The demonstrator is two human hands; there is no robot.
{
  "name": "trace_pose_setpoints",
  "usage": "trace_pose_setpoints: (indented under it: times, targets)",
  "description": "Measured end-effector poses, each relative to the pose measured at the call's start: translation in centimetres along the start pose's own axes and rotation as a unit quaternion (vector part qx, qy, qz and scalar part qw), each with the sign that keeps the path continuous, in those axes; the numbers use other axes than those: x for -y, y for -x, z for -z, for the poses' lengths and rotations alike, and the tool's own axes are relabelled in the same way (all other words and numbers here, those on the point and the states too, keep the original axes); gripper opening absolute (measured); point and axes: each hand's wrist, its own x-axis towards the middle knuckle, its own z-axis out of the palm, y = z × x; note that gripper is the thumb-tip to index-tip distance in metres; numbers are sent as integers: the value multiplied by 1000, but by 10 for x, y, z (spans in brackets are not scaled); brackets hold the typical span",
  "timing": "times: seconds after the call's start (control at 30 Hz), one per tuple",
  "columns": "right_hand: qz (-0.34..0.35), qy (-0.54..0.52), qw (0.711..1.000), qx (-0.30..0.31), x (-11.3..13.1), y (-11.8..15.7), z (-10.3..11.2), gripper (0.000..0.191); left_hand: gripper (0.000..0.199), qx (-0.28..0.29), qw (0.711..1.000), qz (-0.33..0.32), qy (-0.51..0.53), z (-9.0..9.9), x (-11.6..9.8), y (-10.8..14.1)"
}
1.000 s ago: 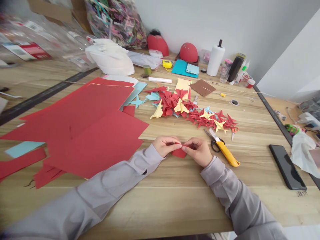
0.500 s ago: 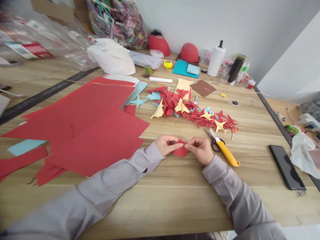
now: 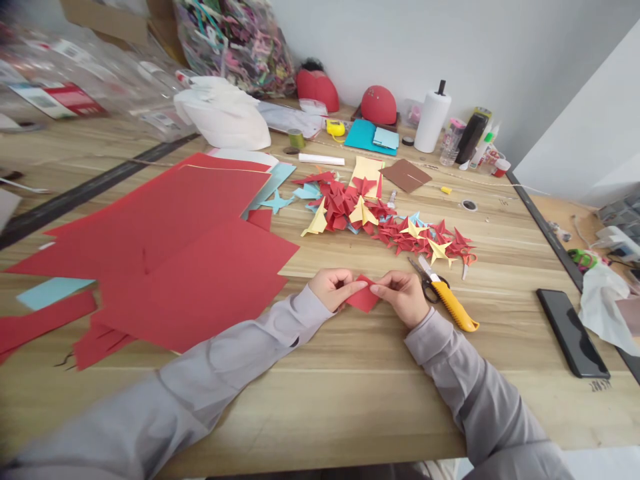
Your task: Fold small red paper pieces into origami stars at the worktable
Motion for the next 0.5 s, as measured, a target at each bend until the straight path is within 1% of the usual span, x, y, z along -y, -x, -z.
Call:
trace_pose_setpoints:
  times: [0.07,0.1,0.13,0.23,0.3,0.37,0.5]
  targets:
    - [-1,1,1000,-3,0,0,0,24,50,-3,998,-47,-28,1,1,-2]
    - [-3,1,1000,-4,0,0,0,24,51,-2,998,-59,-37,1,2,-2]
    - [-3,1,1000,-5,0,0,0,24,51,2,998,-55,-39,2,2,-2]
    - [-2,-6,1000,-17,-1,-1,0,24,43,38,999,0,-19,3,1,1]
    - [-1,-10,1000,-26,-2,-2,0,24,38,61,998,11,-17,4,-1,3]
    - [-2,-12,999,-30,-3,-2,1,23,39,64,997,-9,-33,4,-2,4]
    - [-1,-12,999,-33,-3,-2,1,22,48,27,993,-71,-85,4,-1,4]
